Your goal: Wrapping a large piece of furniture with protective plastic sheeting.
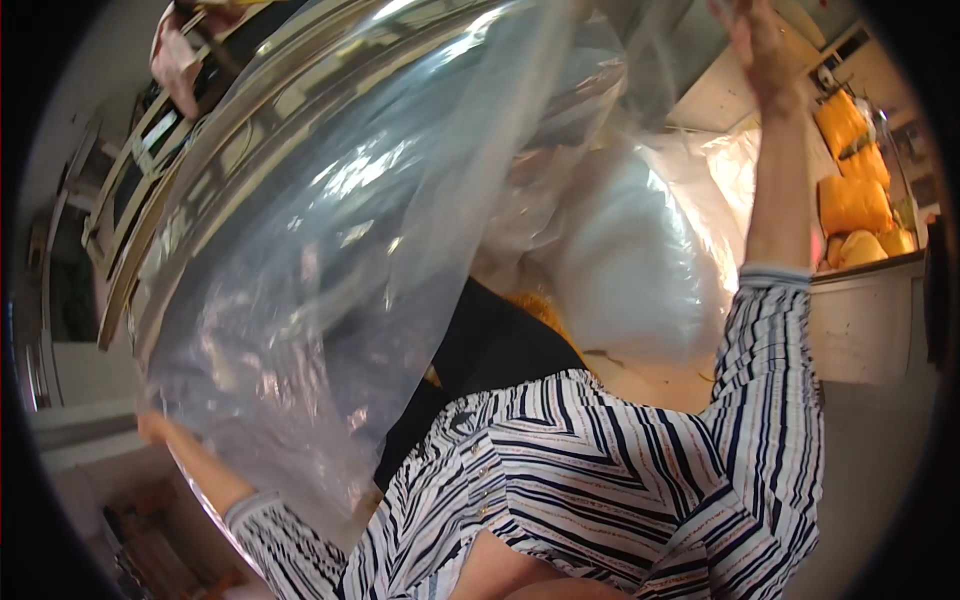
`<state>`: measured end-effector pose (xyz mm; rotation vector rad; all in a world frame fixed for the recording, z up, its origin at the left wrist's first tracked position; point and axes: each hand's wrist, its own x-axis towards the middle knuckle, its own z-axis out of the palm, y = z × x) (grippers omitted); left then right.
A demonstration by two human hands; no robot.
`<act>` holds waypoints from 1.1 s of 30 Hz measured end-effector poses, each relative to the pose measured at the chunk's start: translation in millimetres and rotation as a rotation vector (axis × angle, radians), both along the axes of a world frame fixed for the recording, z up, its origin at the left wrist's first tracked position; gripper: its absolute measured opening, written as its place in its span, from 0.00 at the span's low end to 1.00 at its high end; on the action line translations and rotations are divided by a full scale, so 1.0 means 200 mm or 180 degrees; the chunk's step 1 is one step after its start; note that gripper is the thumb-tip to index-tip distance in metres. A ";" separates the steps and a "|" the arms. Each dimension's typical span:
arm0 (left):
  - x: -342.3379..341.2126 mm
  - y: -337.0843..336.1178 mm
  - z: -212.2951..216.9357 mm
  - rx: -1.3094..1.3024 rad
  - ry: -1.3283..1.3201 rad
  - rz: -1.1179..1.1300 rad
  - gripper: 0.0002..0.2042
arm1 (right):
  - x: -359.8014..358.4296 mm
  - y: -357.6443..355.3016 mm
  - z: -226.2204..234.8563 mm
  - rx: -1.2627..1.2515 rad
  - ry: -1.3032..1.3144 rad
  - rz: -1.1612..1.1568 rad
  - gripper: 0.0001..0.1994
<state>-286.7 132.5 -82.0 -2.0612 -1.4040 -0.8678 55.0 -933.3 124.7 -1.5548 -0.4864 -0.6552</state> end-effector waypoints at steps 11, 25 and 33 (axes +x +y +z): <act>-0.39 -0.54 0.19 -0.1493 -0.1518 0.1272 0.11 | -0.29 0.33 -1.10 0.0142 0.1693 -0.0719 0.45; -0.83 -0.14 0.32 -0.1320 0.0302 0.1041 0.17 | 0.45 0.20 -0.69 -0.0267 0.2170 -0.0294 0.13; -0.79 -0.22 0.34 -0.0820 0.1284 0.0283 0.20 | 0.52 -0.32 -0.78 -0.0938 0.1977 -0.1414 0.11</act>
